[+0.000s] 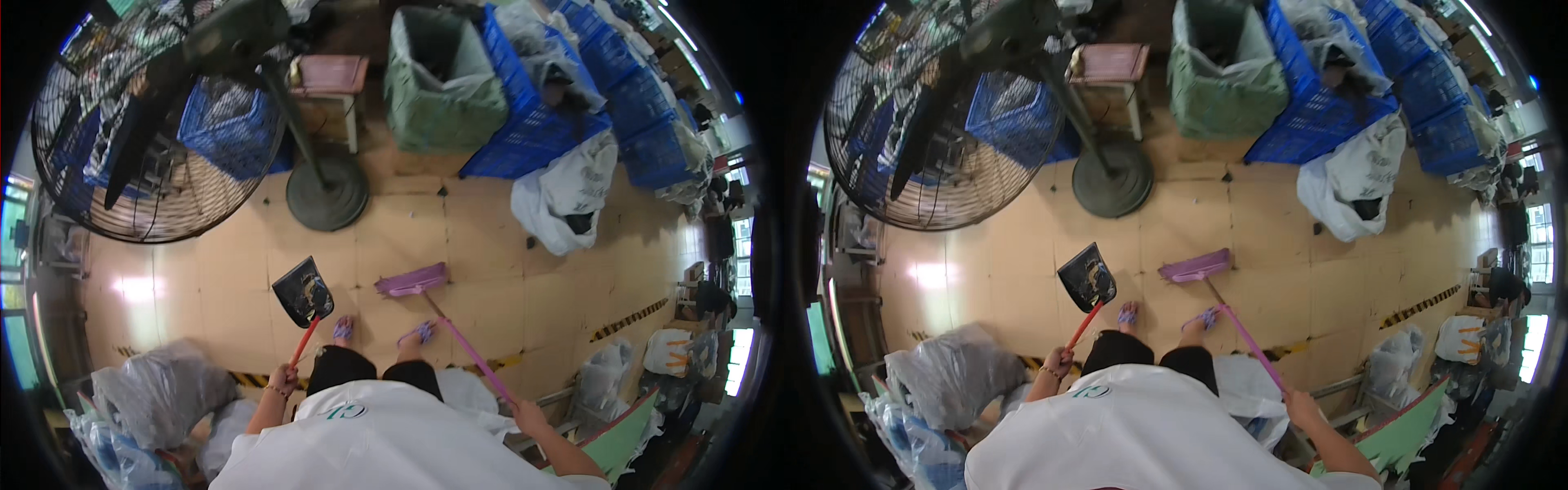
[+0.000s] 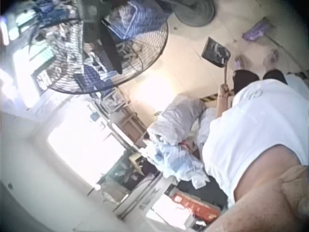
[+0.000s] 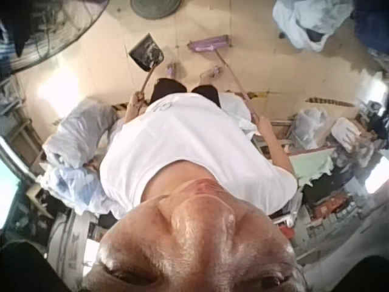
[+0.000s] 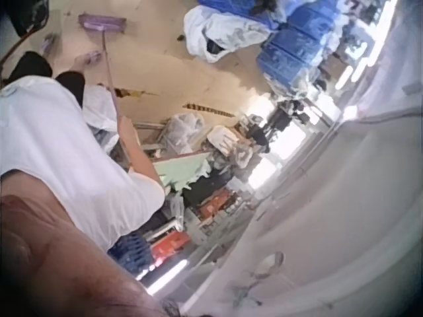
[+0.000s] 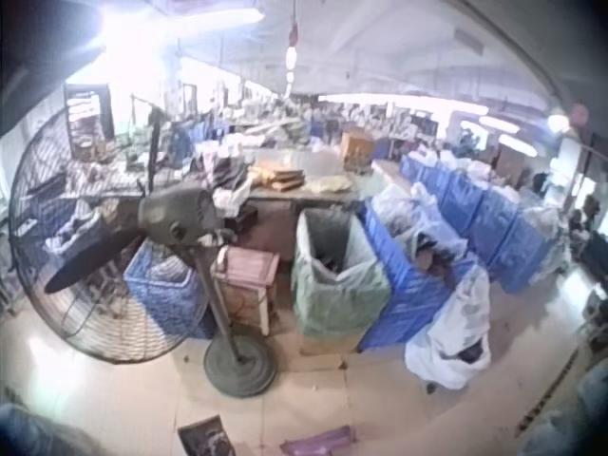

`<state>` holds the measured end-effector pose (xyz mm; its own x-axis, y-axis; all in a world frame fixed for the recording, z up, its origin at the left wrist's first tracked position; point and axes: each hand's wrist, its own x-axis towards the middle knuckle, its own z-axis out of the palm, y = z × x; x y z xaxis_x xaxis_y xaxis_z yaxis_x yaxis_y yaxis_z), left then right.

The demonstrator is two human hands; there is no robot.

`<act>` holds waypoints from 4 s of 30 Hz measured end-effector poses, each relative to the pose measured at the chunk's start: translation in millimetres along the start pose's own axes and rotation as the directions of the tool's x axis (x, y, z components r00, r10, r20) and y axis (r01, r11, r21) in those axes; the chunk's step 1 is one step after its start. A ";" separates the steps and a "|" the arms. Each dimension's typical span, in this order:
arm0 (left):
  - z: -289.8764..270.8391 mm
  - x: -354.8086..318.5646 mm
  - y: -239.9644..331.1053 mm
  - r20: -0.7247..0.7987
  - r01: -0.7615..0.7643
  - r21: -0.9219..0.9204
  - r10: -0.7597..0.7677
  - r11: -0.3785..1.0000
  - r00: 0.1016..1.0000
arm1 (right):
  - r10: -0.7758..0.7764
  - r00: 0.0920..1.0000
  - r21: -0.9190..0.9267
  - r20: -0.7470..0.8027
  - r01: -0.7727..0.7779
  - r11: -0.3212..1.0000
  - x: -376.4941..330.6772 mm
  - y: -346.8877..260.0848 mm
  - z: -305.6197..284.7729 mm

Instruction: The person arranges pattern pieces on a workbench, then picks up a broom and a dustpan to sweep the workshop floor, gathering debris into the dustpan.

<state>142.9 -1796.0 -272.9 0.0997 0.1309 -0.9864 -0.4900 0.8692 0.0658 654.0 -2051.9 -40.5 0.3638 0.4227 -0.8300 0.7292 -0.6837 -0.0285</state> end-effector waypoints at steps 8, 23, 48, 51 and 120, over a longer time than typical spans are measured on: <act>167.7 -140.7 -23.3 0.276 -0.108 0.067 0.086 0.992 0.957 | -0.113 0.976 0.350 -0.184 0.173 0.921 183.9 37.9 24.5; 567.1 -221.3 82.3 0.663 -0.885 0.437 0.722 -0.160 0.197 | -0.168 0.948 0.314 -0.270 0.252 0.915 134.9 127.1 139.3; 607.2 -85.7 173.7 0.971 0.254 0.203 0.162 -0.946 -0.174 | -0.006 0.921 0.284 -0.389 0.126 0.950 96.2 21.2 52.9; 575.2 -125.3 166.4 0.927 -0.025 0.349 0.349 -0.937 -0.135 | -0.102 0.880 0.259 -0.464 0.245 0.934 171.0 33.3 46.9; 705.9 165.6 -125.5 -0.419 0.426 0.877 0.078 -0.221 0.905 | 0.830 0.547 0.991 0.107 -0.124 -0.045 169.4 -72.8 31.2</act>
<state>832.2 -1546.8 -338.0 -0.3110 -0.0139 -0.9503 0.9107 0.2816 -0.3021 644.5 -1949.0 -196.4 0.7428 -0.3998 -0.5371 -0.6527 -0.6112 -0.4477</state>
